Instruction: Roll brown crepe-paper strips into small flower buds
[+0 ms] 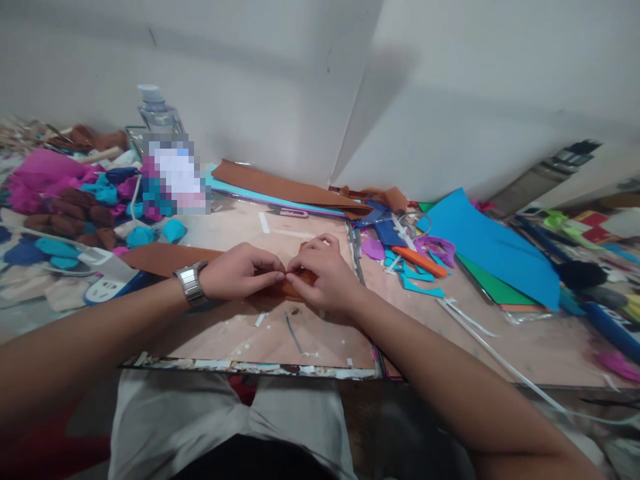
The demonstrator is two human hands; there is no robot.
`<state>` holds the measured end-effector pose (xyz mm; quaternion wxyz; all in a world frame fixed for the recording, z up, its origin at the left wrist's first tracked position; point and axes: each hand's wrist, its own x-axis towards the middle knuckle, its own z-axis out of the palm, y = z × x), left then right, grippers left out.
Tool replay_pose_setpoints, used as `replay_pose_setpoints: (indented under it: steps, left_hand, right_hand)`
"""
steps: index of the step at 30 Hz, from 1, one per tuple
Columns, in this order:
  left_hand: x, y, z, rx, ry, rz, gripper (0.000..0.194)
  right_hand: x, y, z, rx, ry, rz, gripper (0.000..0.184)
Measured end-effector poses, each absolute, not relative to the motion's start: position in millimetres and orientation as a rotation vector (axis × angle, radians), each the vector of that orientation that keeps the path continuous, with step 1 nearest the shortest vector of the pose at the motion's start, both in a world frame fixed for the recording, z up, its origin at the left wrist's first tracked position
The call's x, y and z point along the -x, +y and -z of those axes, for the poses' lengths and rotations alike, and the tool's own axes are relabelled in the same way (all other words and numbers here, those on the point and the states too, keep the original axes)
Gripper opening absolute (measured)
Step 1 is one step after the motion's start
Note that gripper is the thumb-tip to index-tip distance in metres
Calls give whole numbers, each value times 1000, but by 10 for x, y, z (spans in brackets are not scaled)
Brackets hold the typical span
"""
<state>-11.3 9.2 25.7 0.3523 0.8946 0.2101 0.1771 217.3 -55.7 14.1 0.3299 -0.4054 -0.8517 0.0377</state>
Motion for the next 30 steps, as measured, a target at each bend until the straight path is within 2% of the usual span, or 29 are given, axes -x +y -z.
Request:
replay_pose_setpoints:
  steps: [9, 19, 30]
  left_hand:
    - [128, 130, -260, -2227, 561, -421, 22]
    - [122, 156, -288, -2191, 617, -446, 34]
    - [114, 120, -310, -2039, 637, -376, 19]
  right_hand:
    - [-2186, -570, -175, 1117, -2202, -43, 5]
    - [-2180, -564, -192, 1059, -2212, 20, 10]
    - [-2190, -564, -184, 1041, -2246, 16, 13]
